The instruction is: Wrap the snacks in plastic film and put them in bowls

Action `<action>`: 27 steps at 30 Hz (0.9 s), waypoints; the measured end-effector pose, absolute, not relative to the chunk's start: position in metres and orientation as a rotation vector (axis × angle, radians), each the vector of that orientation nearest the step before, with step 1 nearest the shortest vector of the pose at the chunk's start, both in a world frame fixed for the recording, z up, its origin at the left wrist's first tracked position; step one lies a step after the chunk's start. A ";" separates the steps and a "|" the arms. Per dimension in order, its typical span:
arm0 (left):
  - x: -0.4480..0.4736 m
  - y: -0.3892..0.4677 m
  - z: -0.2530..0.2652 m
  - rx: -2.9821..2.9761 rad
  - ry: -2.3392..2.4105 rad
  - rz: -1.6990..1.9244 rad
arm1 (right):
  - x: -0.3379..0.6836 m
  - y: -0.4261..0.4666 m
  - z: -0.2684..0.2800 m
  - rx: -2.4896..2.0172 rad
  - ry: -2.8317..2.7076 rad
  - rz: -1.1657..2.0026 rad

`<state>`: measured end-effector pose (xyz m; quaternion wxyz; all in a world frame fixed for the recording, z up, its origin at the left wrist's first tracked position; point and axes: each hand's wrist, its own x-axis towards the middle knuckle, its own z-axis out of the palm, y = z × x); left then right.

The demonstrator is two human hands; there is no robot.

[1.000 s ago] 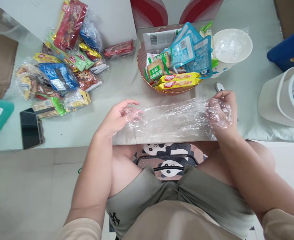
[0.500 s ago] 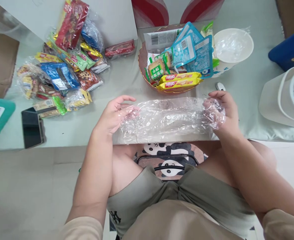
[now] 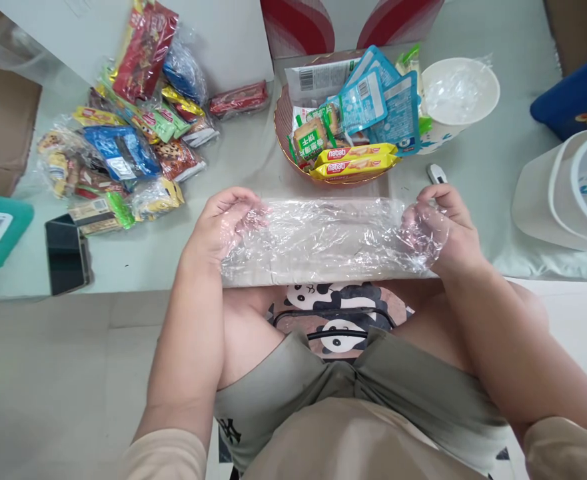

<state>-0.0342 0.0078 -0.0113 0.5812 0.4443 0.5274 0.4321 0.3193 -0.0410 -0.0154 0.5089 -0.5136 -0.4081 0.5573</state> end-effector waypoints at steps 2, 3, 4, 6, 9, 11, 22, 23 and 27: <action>-0.030 0.007 -0.009 1.003 1.188 1.042 | 0.319 -0.041 -0.010 -1.221 -0.877 1.397; -0.029 0.008 -0.007 0.981 1.172 1.047 | 0.319 -0.041 -0.009 -1.222 -0.825 1.422; -0.028 0.008 -0.006 0.962 1.161 1.049 | 0.319 -0.040 -0.007 -1.225 -0.777 1.444; -0.027 0.010 -0.006 0.941 1.156 1.048 | 0.319 -0.039 -0.008 -1.228 -0.701 1.470; -0.030 0.014 -0.007 0.926 1.159 1.027 | 0.322 -0.036 -0.014 -1.202 -0.672 1.488; -0.032 0.017 -0.009 0.914 1.151 0.992 | 0.325 -0.034 -0.020 -1.172 -0.706 1.497; -0.029 0.016 -0.005 0.897 1.006 0.973 | 0.314 -0.037 -0.031 -1.123 -0.886 1.337; -0.029 0.016 -0.006 0.907 0.999 0.965 | 0.314 -0.037 -0.032 -1.126 -0.927 1.325; -0.029 0.012 -0.009 0.973 1.066 0.813 | 0.310 -0.040 -0.028 -1.178 -0.927 1.294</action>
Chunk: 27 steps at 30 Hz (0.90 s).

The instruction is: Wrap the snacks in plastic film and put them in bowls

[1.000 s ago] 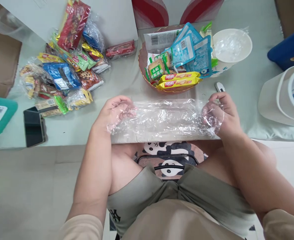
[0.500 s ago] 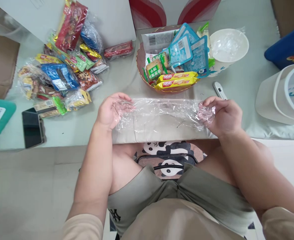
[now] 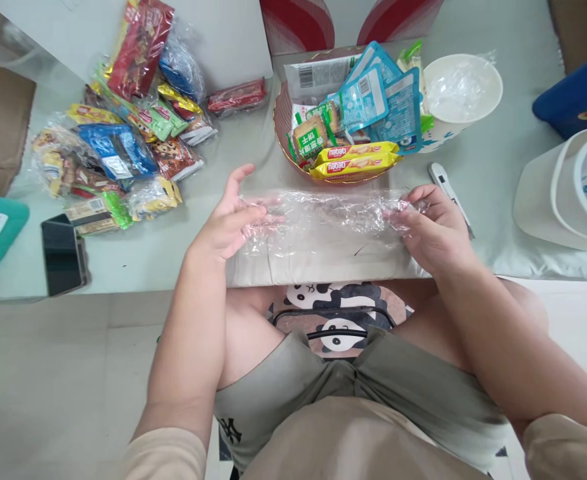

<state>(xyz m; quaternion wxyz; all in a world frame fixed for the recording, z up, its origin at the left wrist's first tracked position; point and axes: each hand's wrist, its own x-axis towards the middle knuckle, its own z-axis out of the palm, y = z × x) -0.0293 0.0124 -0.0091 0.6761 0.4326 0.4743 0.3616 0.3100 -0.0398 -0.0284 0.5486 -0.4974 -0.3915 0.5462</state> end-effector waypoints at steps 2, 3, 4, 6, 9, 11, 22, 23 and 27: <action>-0.028 0.011 -0.010 0.998 1.125 0.744 | 0.307 -0.040 -0.025 -1.220 -0.897 1.284; -0.028 0.011 -0.010 1.007 1.151 0.737 | 0.305 -0.041 -0.023 -1.246 -0.894 1.284; -0.027 0.011 -0.010 1.017 1.171 0.750 | 0.304 -0.041 -0.022 -1.272 -0.898 1.286; -0.026 0.011 -0.010 1.043 1.199 0.813 | 0.303 -0.041 -0.022 -1.320 -0.916 1.282; -0.025 0.014 -0.009 1.067 1.218 0.920 | 0.307 -0.041 -0.025 -1.399 -1.014 1.211; -0.025 0.015 -0.008 1.057 1.204 0.950 | 0.313 -0.041 -0.028 -1.482 -1.118 1.070; 0.007 0.010 0.001 1.024 0.878 0.577 | 0.293 -0.046 -0.016 -1.048 -1.455 1.523; 0.012 0.011 0.001 1.026 0.867 0.568 | 0.286 -0.046 -0.017 -1.039 -1.464 1.646; 0.018 0.014 -0.002 1.020 0.846 0.587 | 0.272 -0.046 -0.016 -1.137 -1.542 1.837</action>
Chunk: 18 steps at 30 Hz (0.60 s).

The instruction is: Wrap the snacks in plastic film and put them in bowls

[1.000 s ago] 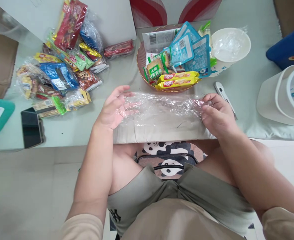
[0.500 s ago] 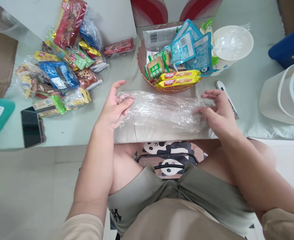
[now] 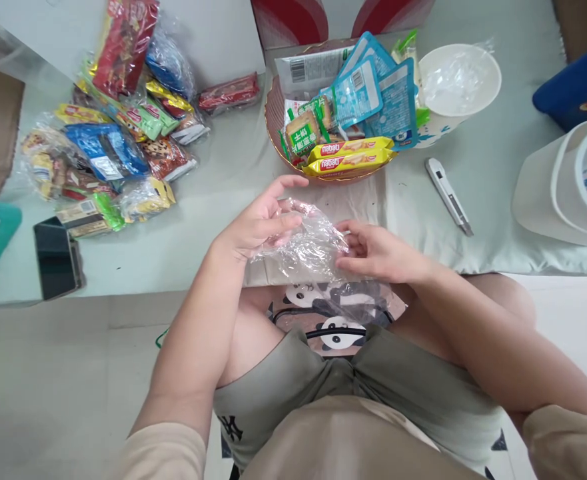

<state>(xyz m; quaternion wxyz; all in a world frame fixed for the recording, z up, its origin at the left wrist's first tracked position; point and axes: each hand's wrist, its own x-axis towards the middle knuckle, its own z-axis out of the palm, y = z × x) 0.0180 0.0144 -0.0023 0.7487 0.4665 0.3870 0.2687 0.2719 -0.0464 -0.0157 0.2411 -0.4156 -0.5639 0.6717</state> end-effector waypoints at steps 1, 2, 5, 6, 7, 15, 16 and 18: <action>0.017 0.015 -0.003 1.011 0.844 0.609 | 0.272 -0.046 -0.014 -1.139 -1.572 1.830; 0.016 0.016 -0.003 0.994 0.847 0.637 | 0.273 -0.046 -0.012 -1.123 -1.592 1.817; 0.015 0.013 -0.006 0.898 0.850 0.738 | 0.279 -0.047 -0.005 -1.006 -1.544 1.802; 0.018 0.010 -0.008 0.863 0.834 0.761 | 0.280 -0.047 -0.003 -0.957 -1.493 1.804; 0.022 0.005 -0.009 0.835 0.803 0.763 | 0.281 -0.048 -0.002 -0.905 -1.438 1.803; 0.055 -0.036 -0.001 1.097 0.721 0.572 | 0.275 -0.059 -0.005 -0.878 -1.178 1.651; 0.054 -0.038 0.004 1.129 0.759 0.589 | 0.276 -0.061 -0.005 -0.914 -1.158 1.632; 0.048 -0.041 0.014 1.147 0.788 0.605 | 0.278 -0.064 -0.004 -0.995 -1.141 1.582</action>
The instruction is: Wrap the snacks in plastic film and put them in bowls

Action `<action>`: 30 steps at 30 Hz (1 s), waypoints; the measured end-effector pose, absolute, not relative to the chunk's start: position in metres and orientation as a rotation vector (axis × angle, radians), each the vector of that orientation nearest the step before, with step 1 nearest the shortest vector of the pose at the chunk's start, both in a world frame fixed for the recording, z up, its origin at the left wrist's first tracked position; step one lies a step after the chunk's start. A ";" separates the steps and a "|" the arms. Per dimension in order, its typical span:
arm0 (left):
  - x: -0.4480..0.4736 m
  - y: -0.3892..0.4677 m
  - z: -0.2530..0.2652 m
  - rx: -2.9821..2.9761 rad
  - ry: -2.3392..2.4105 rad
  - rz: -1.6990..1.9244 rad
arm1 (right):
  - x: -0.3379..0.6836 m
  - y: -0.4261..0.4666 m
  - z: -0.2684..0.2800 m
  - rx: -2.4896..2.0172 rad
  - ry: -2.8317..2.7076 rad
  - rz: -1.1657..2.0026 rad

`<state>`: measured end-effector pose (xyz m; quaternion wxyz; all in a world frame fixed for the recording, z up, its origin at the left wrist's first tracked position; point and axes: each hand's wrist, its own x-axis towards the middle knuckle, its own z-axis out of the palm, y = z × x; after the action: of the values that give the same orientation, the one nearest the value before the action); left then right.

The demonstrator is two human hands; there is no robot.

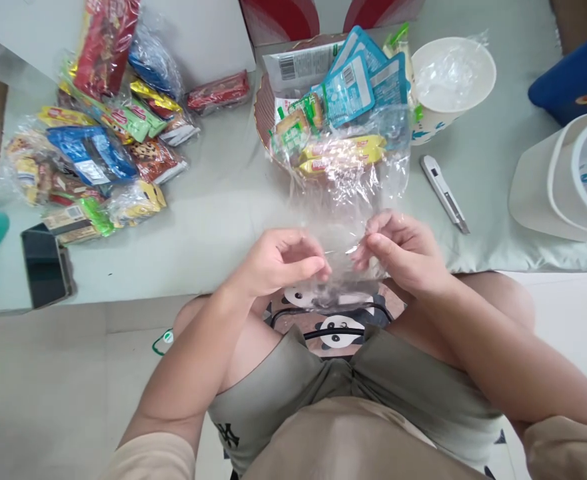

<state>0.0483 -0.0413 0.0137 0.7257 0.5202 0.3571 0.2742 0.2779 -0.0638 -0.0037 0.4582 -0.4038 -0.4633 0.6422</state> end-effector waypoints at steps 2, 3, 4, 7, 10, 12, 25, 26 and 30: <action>0.043 -0.044 0.022 1.158 0.810 0.664 | 0.281 -0.068 -0.003 -1.065 -1.141 1.527; 0.042 -0.046 0.026 1.169 0.838 0.720 | 0.283 -0.070 -0.003 -1.079 -1.139 1.491; 0.042 -0.048 0.029 1.181 0.879 0.789 | 0.284 -0.072 -0.003 -1.077 -1.138 1.452; 0.045 -0.054 0.033 1.228 1.030 1.002 | 0.286 -0.079 -0.001 -0.963 -1.202 1.339; 0.046 -0.060 0.030 1.332 1.160 1.102 | 0.285 -0.086 0.006 -0.808 -1.410 1.185; 0.040 -0.064 0.025 1.498 1.144 1.068 | 0.284 -0.089 0.013 -0.750 -1.591 1.048; 0.025 -0.052 0.011 2.440 1.138 1.227 | 0.281 -0.081 0.016 -0.982 -1.882 0.488; 0.024 -0.054 0.008 2.464 1.155 1.281 | 0.281 -0.082 0.014 -1.044 -1.894 0.378; 0.011 -0.080 0.007 2.347 1.422 1.275 | 0.281 -0.087 0.011 -1.101 -1.892 0.068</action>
<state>0.0115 -0.0803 0.0073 0.0579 0.7743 0.4690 0.4208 0.2806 -0.0865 0.0106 0.4582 -0.4469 -0.7679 0.0277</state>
